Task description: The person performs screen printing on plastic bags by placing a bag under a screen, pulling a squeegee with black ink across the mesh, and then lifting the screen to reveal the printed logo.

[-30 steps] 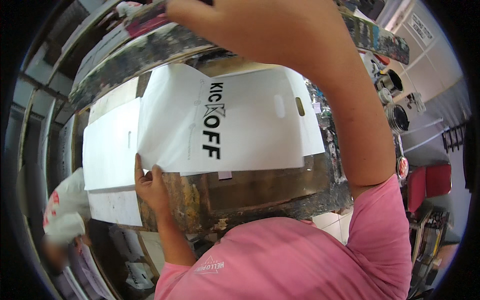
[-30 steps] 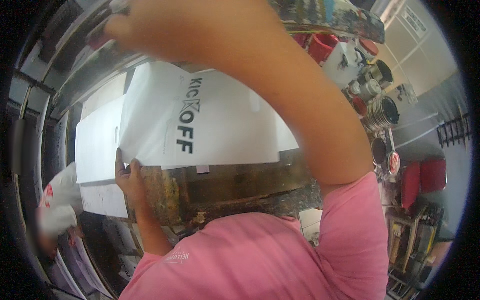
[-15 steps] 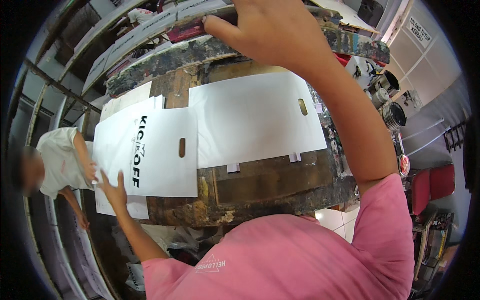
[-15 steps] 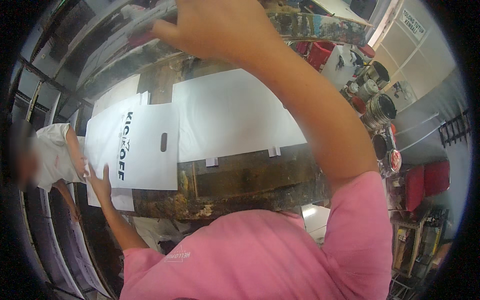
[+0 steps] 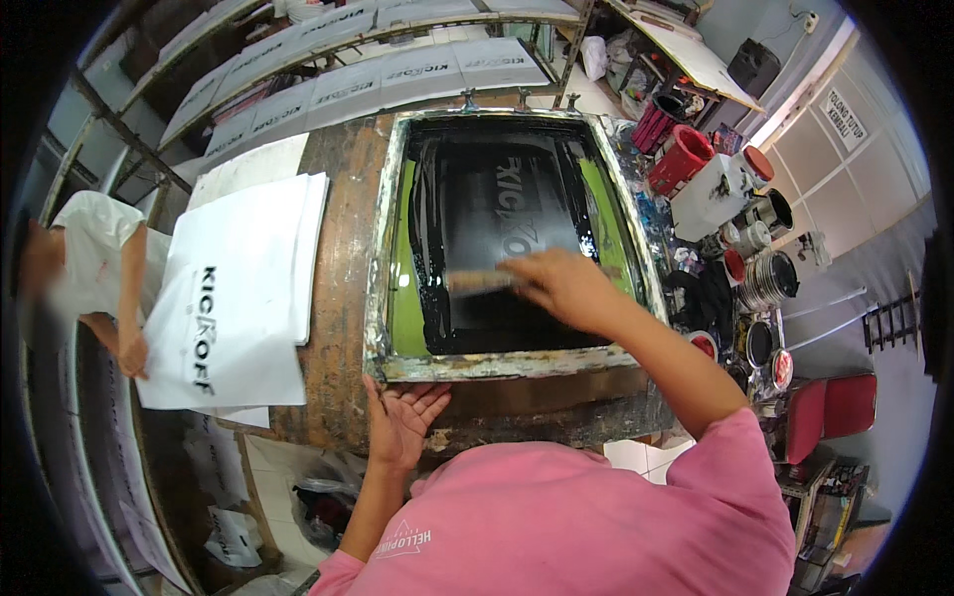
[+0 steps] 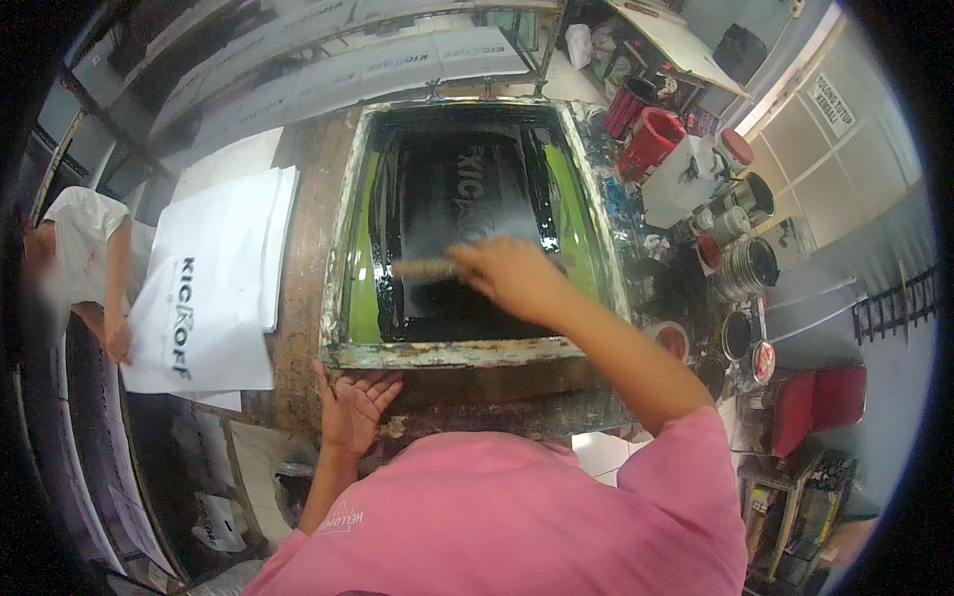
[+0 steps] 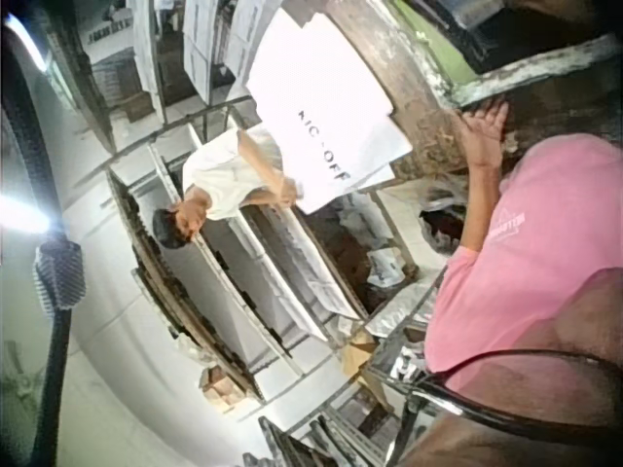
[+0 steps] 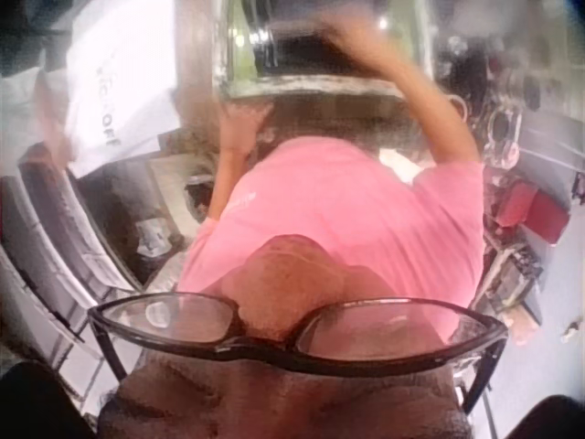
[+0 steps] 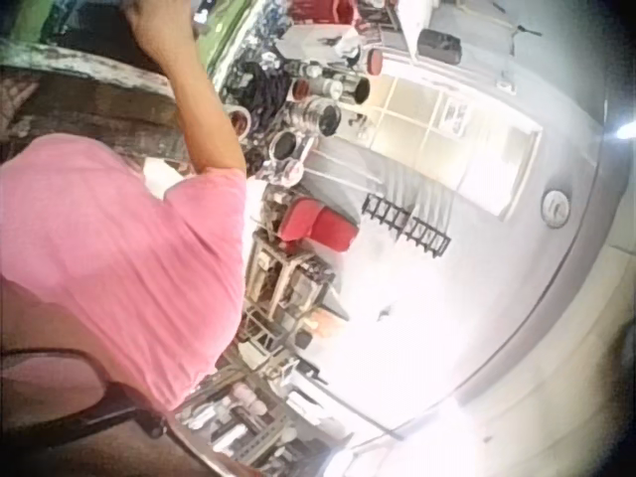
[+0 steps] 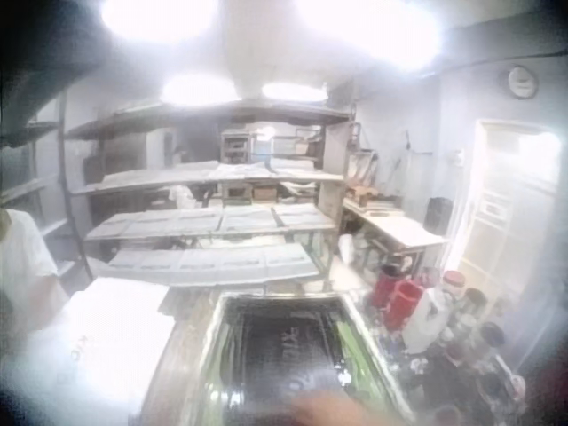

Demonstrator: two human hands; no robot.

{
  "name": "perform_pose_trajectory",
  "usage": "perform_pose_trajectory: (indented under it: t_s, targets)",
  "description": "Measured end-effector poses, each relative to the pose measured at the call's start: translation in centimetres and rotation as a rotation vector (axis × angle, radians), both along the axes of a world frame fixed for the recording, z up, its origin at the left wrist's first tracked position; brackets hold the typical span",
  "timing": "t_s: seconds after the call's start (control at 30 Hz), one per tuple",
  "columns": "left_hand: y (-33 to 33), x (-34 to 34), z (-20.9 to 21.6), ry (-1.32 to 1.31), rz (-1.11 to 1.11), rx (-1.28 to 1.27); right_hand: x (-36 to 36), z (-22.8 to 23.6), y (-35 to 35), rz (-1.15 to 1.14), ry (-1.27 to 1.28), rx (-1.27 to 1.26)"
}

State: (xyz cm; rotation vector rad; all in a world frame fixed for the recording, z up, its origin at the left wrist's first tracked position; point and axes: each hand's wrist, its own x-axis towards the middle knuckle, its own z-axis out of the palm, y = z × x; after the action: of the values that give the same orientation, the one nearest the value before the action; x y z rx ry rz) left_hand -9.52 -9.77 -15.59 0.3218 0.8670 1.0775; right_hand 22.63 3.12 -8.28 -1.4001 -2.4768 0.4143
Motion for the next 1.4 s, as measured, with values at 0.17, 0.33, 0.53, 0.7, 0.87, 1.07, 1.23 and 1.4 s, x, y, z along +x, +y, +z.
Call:
perform_pose_trajectory:
  t_s: [0.17,0.33,0.53,0.7,0.87,1.07,1.23,1.4]
  targets:
    - [-0.1,0.0,-4.2,0.024,0.072,-0.202,2.1,-6.9,15.9,-0.062,-0.075,0.37]
    - [0.2,0.0,-4.3,0.125,0.039,-0.24,2.4,-10.1,29.5,-0.111,-0.152,0.445]
    - [0.7,0.2,-3.6,0.17,0.068,-0.311,0.3,-12.6,29.8,-0.226,-0.192,0.547]
    - [1.0,0.0,-3.6,0.122,0.076,-0.34,-0.8,-12.5,20.0,-0.15,-0.127,0.509]
    - [0.9,0.0,-4.0,0.119,0.055,-0.249,-2.1,-11.1,7.6,-0.14,-0.098,0.342]
    - [0.3,0.0,-4.6,0.133,0.031,-0.128,-4.2,-8.3,-6.8,-0.101,-0.081,0.126]
    - [0.1,0.7,-5.2,0.174,0.052,-0.091,-4.8,-5.2,-7.5,-0.123,-0.137,0.012]
    - [0.0,1.3,-3.3,0.184,0.065,-0.068,-4.6,-2.5,-7.8,-0.113,-0.093,0.071]
